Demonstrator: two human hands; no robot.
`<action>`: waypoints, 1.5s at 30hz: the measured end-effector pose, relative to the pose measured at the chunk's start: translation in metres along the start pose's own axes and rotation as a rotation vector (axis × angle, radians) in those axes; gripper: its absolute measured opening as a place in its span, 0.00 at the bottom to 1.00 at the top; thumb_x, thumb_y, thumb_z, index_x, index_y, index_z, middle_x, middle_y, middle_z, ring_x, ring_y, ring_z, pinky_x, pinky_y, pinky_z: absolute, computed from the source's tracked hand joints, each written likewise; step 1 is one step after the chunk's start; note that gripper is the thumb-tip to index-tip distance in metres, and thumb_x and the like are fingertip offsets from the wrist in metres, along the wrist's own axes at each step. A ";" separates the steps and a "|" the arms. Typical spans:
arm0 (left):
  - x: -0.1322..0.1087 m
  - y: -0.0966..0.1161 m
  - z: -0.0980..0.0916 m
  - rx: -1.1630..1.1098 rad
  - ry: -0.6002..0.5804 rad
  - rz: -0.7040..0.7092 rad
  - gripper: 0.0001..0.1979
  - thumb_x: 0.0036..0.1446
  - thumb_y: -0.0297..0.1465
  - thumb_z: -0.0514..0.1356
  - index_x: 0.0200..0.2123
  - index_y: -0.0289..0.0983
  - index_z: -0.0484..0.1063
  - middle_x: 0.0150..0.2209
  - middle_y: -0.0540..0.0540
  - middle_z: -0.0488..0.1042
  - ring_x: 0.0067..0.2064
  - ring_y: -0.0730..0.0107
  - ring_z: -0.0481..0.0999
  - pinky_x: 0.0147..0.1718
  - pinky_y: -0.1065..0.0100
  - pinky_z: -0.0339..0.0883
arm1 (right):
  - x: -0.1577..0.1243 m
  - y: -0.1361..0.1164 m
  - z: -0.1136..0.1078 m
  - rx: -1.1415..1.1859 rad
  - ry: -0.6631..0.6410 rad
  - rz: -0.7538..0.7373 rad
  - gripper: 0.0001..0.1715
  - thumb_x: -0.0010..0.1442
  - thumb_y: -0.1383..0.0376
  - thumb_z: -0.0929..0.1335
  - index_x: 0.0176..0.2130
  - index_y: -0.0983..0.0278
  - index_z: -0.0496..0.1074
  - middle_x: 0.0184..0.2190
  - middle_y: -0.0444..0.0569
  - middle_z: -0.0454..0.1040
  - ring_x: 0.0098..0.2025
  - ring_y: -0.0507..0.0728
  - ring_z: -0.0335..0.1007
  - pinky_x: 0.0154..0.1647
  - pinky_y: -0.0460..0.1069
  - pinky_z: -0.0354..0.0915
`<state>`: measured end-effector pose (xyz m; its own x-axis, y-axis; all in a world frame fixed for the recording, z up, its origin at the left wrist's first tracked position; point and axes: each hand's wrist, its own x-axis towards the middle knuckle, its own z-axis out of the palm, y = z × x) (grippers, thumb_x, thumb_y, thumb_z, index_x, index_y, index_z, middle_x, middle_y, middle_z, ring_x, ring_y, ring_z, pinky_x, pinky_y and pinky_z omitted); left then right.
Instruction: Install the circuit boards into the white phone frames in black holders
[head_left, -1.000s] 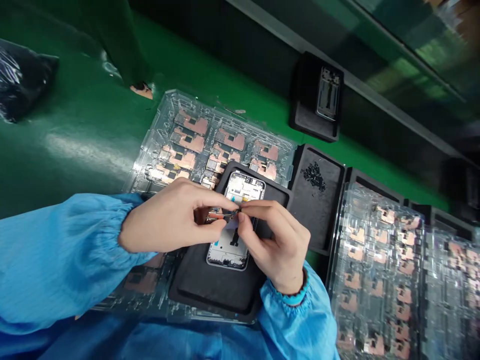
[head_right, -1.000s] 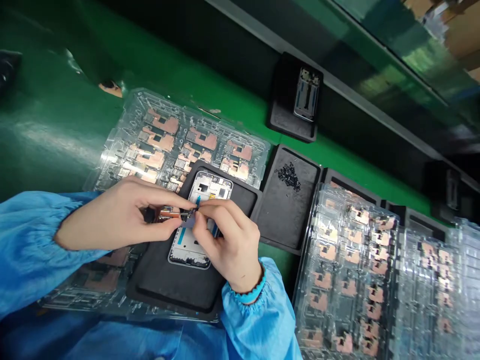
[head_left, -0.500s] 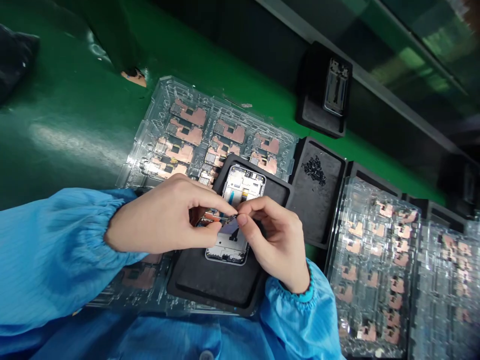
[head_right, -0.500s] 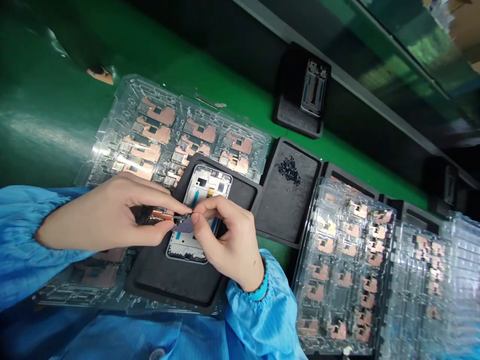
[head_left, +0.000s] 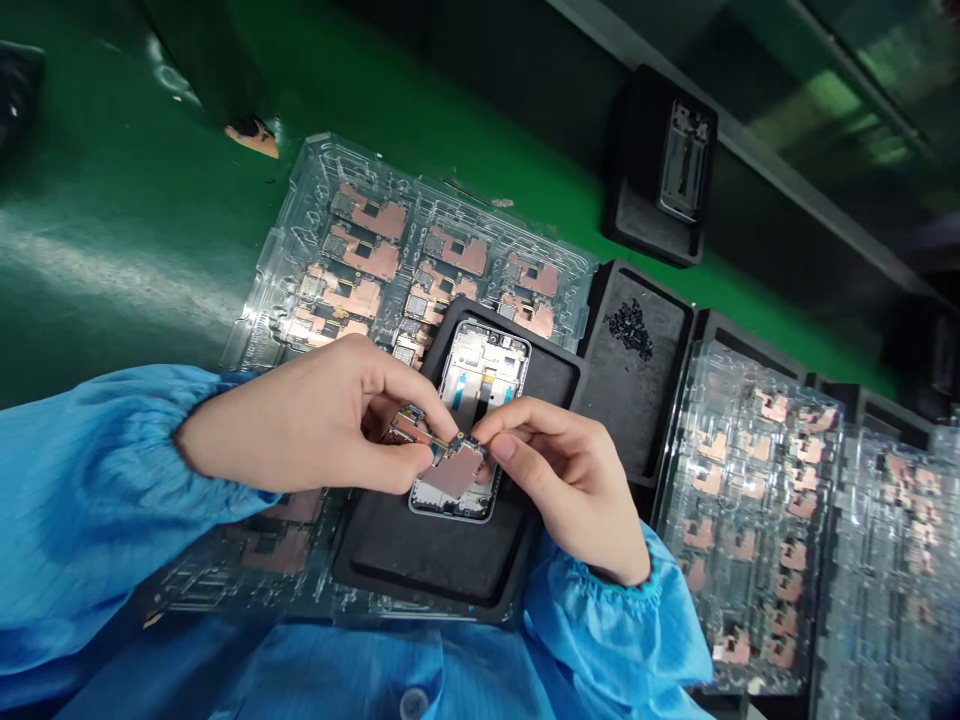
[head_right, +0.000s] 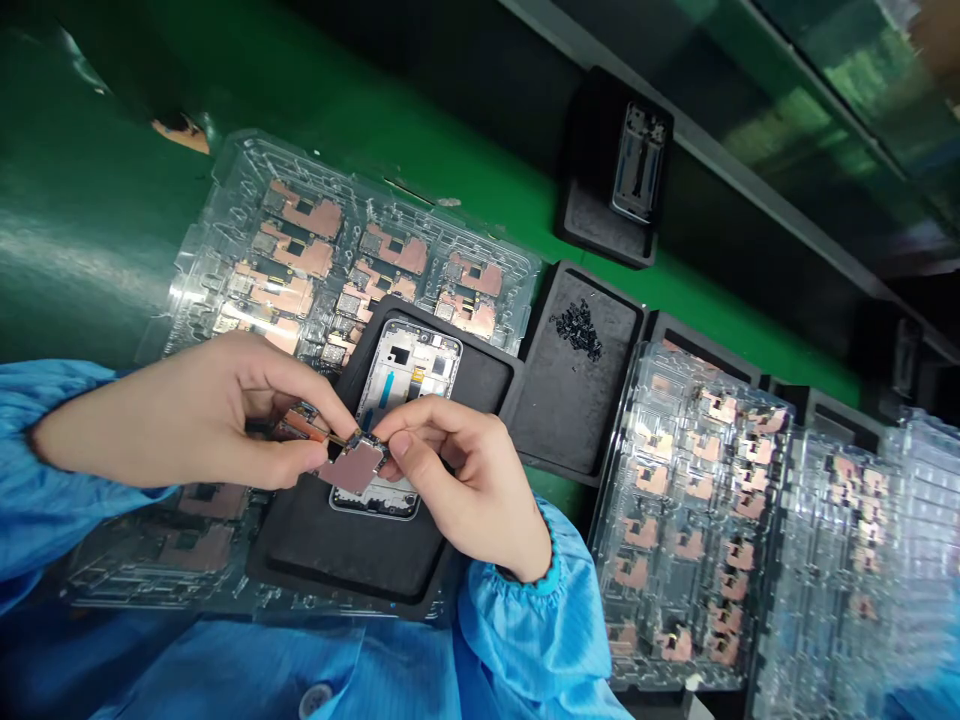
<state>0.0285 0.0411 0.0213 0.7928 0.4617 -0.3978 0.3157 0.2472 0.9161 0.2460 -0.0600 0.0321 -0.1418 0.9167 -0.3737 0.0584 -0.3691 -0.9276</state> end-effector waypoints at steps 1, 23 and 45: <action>0.000 0.000 0.000 -0.011 0.004 0.002 0.10 0.52 0.28 0.66 0.38 0.43 0.84 0.27 0.54 0.81 0.27 0.70 0.81 0.25 0.76 0.75 | 0.000 0.000 0.001 -0.012 0.013 -0.009 0.08 0.69 0.61 0.69 0.40 0.62 0.77 0.29 0.45 0.79 0.29 0.52 0.77 0.30 0.45 0.73; 0.029 0.021 0.024 -0.495 -0.088 0.095 0.17 0.61 0.30 0.66 0.51 0.37 0.66 0.29 0.51 0.76 0.30 0.73 0.77 0.28 0.75 0.69 | 0.004 0.021 0.014 0.140 0.340 -0.494 0.24 0.59 0.52 0.77 0.50 0.53 0.70 0.50 0.50 0.80 0.44 0.61 0.81 0.43 0.56 0.79; 0.015 -0.025 0.035 1.038 0.287 0.620 0.18 0.74 0.37 0.51 0.61 0.36 0.67 0.63 0.43 0.70 0.65 0.52 0.61 0.65 0.45 0.50 | 0.033 0.035 -0.019 -0.005 0.771 -0.706 0.19 0.64 0.65 0.74 0.54 0.58 0.75 0.50 0.50 0.81 0.53 0.60 0.79 0.55 0.57 0.74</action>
<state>0.0505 0.0117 -0.0060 0.8539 0.4621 0.2393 0.2956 -0.8093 0.5076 0.2624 -0.0401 -0.0128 0.5232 0.7739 0.3568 0.2120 0.2873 -0.9341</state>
